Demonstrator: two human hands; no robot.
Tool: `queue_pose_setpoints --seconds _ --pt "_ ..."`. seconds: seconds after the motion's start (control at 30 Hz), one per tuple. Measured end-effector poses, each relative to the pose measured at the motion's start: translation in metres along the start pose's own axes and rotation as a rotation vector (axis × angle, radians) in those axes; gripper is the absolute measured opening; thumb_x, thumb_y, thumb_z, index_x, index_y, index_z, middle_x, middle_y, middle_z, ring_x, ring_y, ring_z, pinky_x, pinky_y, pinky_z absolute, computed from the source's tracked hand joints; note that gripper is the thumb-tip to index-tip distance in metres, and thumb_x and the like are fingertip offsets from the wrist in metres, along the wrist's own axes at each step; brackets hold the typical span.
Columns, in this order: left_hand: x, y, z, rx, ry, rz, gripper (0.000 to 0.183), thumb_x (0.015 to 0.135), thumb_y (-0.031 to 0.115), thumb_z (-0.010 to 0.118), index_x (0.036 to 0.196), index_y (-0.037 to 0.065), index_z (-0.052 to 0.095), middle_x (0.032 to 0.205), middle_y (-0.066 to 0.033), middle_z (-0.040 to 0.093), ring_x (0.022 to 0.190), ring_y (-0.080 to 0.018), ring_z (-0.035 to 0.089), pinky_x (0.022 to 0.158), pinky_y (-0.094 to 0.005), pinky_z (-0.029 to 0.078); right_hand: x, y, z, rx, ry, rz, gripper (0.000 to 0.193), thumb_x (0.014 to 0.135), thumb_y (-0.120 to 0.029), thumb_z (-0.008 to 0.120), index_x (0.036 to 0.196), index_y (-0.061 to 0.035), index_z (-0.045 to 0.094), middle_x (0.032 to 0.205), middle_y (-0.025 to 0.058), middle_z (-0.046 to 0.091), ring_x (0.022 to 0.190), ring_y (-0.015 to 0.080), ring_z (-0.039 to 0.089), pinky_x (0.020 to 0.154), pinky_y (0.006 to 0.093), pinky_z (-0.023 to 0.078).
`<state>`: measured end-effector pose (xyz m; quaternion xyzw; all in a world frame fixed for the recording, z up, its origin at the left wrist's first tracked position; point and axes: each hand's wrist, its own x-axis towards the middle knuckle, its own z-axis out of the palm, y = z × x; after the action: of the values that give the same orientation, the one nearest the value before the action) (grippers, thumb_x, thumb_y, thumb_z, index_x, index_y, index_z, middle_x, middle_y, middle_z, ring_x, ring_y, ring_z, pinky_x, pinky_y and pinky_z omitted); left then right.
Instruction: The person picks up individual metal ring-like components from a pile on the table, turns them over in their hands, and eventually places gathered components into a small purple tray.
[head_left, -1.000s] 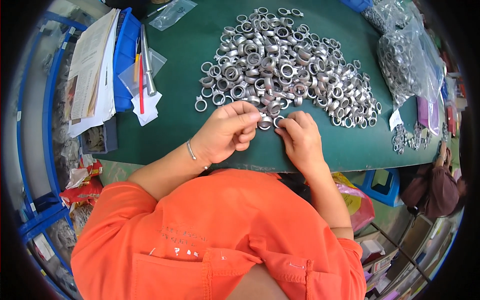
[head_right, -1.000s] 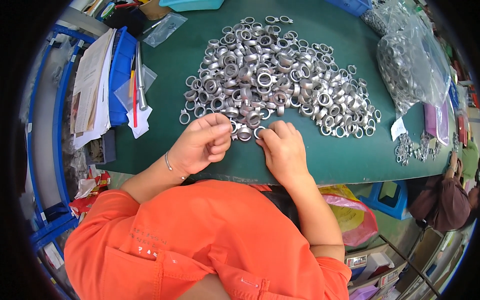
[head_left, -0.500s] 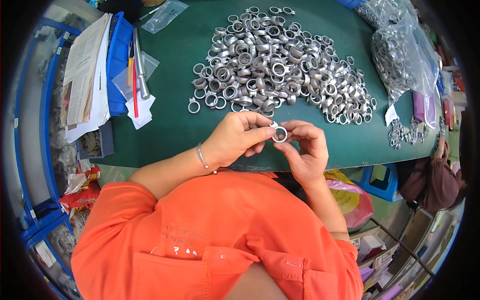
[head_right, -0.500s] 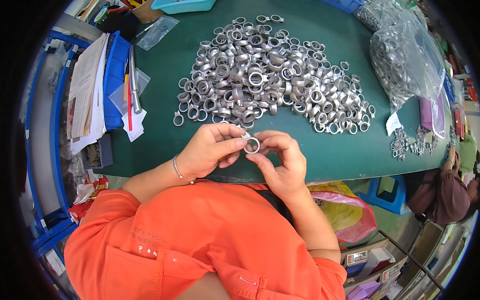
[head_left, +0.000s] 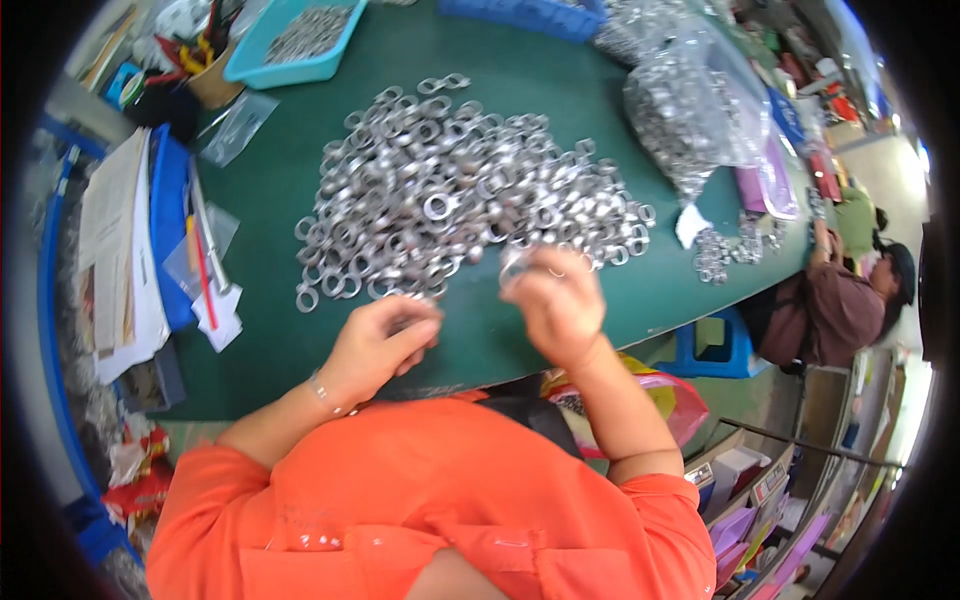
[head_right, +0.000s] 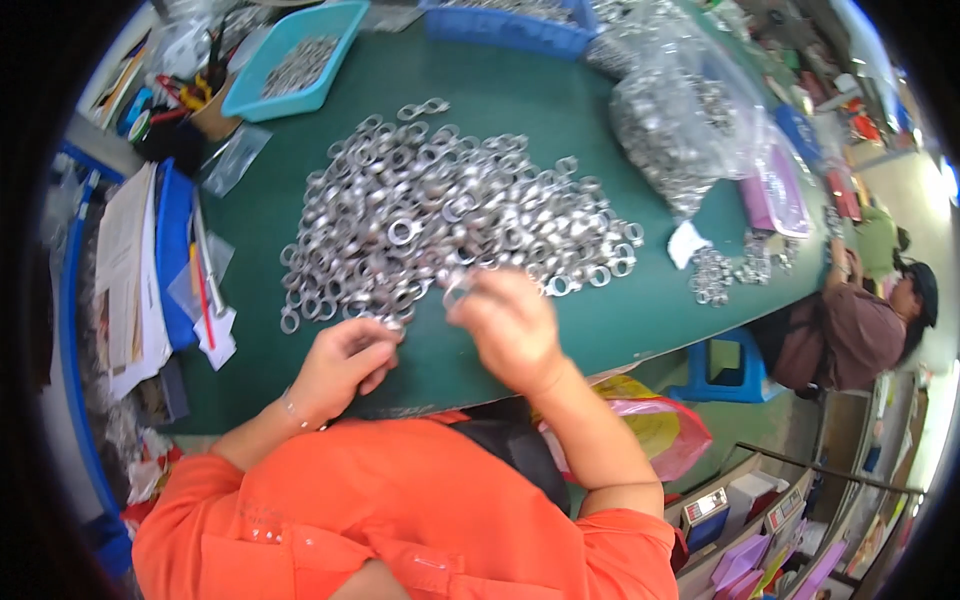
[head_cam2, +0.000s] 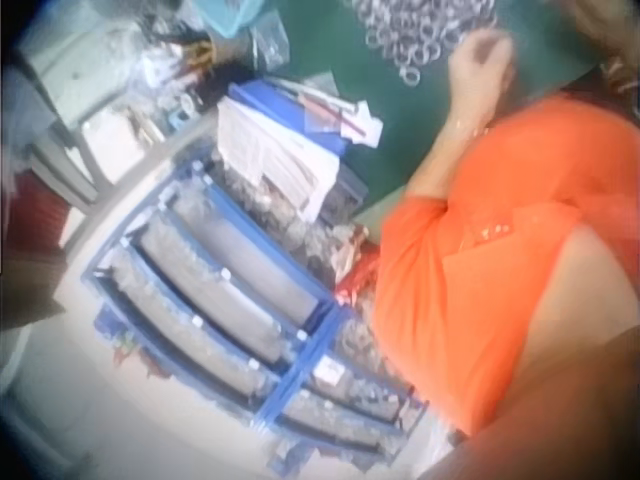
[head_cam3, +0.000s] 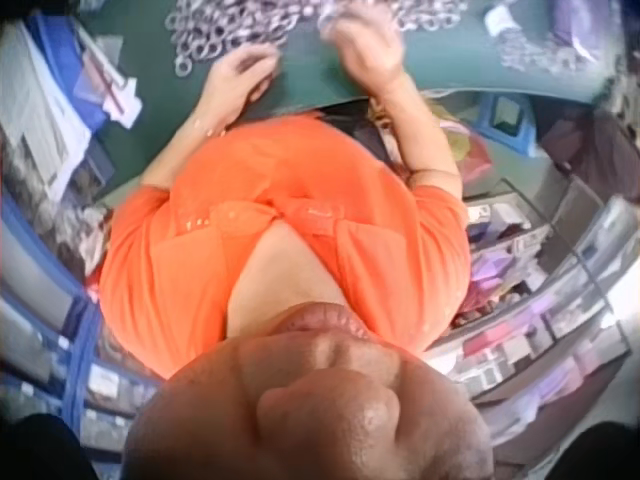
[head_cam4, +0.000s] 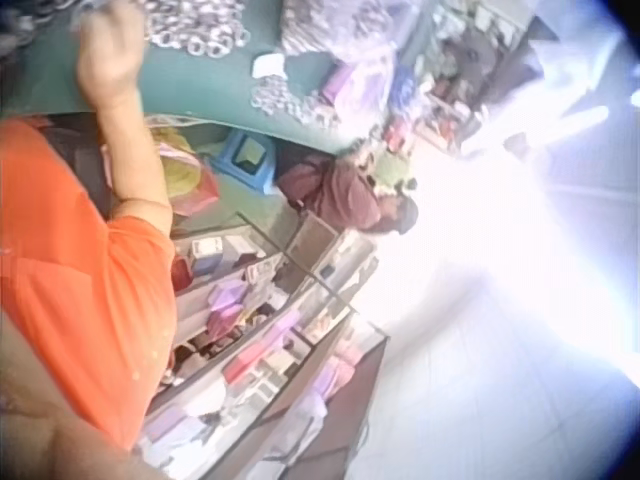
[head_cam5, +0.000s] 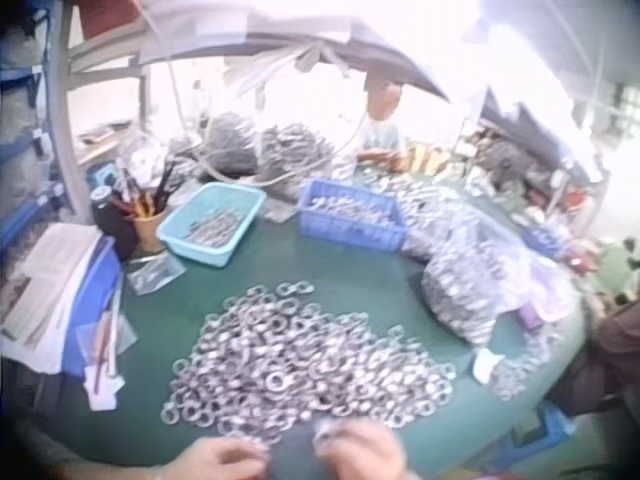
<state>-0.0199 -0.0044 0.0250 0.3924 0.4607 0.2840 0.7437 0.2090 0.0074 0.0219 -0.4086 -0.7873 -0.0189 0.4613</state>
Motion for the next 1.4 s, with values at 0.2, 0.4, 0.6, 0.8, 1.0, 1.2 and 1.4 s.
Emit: queue_pose_setpoints --seconds 0.2,0.4,0.6,0.8,1.0,1.2,1.4 --pt "-0.001 -0.017 -0.026 0.251 0.089 0.088 0.008 0.083 0.006 0.057 0.089 0.000 0.057 0.071 -0.0051 0.059 0.052 -0.0063 0.050 0.042 -0.0176 0.038 0.097 0.122 -0.102 -0.768 0.542 -0.053 0.012 0.068 -0.006 0.069 0.078 -0.0079 0.063 0.089 0.0073 0.063 0.088 0.0253 0.055 0.081 0.0359 0.038" --pt "-0.001 -0.025 -0.031 0.374 0.141 0.126 0.010 0.084 0.008 0.055 0.092 0.001 0.058 0.081 -0.0040 0.063 0.057 -0.0064 0.055 0.046 -0.0185 0.041 0.090 0.123 -0.092 -0.666 0.295 -0.022 0.011 0.072 -0.008 0.064 0.082 -0.0052 0.063 0.089 0.0104 0.063 0.083 0.0284 0.058 0.077 0.0372 0.042" --pt "0.010 -0.018 -0.018 0.376 0.083 0.042 0.014 0.085 0.007 0.053 0.096 0.002 0.060 0.083 -0.0044 0.064 0.063 -0.0070 0.059 0.048 -0.0190 0.045 0.020 0.004 0.035 0.055 -0.409 -0.011 0.024 0.067 0.002 0.058 0.089 -0.0070 0.062 0.084 0.0063 0.058 0.080 0.0250 0.054 0.072 0.0361 0.040" --pt "0.008 -0.017 -0.021 0.271 0.084 0.089 0.012 0.084 0.007 0.058 0.094 0.001 0.060 0.082 -0.0049 0.063 0.063 -0.0069 0.058 0.049 -0.0181 0.044 -0.002 -0.010 0.060 0.085 -0.273 0.168 0.020 0.068 0.000 0.064 0.088 -0.0062 0.061 0.085 0.0060 0.057 0.078 0.0249 0.054 0.068 0.0350 0.041" --pt "0.010 -0.006 -0.010 0.101 0.047 0.213 0.017 0.079 0.006 0.066 0.094 0.000 0.062 0.082 -0.0034 0.061 0.069 -0.0069 0.057 0.056 -0.0176 0.045 0.000 -0.034 0.051 0.339 -0.056 0.176 0.026 0.063 0.013 0.063 0.083 -0.0023 0.056 0.079 0.0091 0.060 0.072 0.0260 0.058 0.062 0.0321 0.046" --pt "0.015 -0.012 -0.008 0.223 0.011 0.421 0.009 0.078 0.000 0.065 0.087 -0.001 0.063 0.088 -0.0042 0.059 0.078 -0.0086 0.057 0.065 -0.0196 0.046 -0.016 -0.046 0.051 0.744 0.045 0.436 0.022 0.077 0.012 0.056 0.096 0.0025 0.051 0.089 0.0131 0.059 0.081 0.0192 0.059 0.075 0.0272 0.049" --pt "0.012 -0.010 -0.005 0.448 0.047 0.654 0.010 0.074 0.000 0.067 0.084 0.002 0.064 0.084 -0.0055 0.059 0.074 -0.0116 0.056 0.062 -0.0217 0.045 -0.021 -0.042 0.041 1.007 -0.122 0.880 0.022 0.091 -0.005 0.047 0.110 0.0052 0.050 0.089 0.0090 0.059 0.078 0.0139 0.058 0.066 0.0241 0.048"
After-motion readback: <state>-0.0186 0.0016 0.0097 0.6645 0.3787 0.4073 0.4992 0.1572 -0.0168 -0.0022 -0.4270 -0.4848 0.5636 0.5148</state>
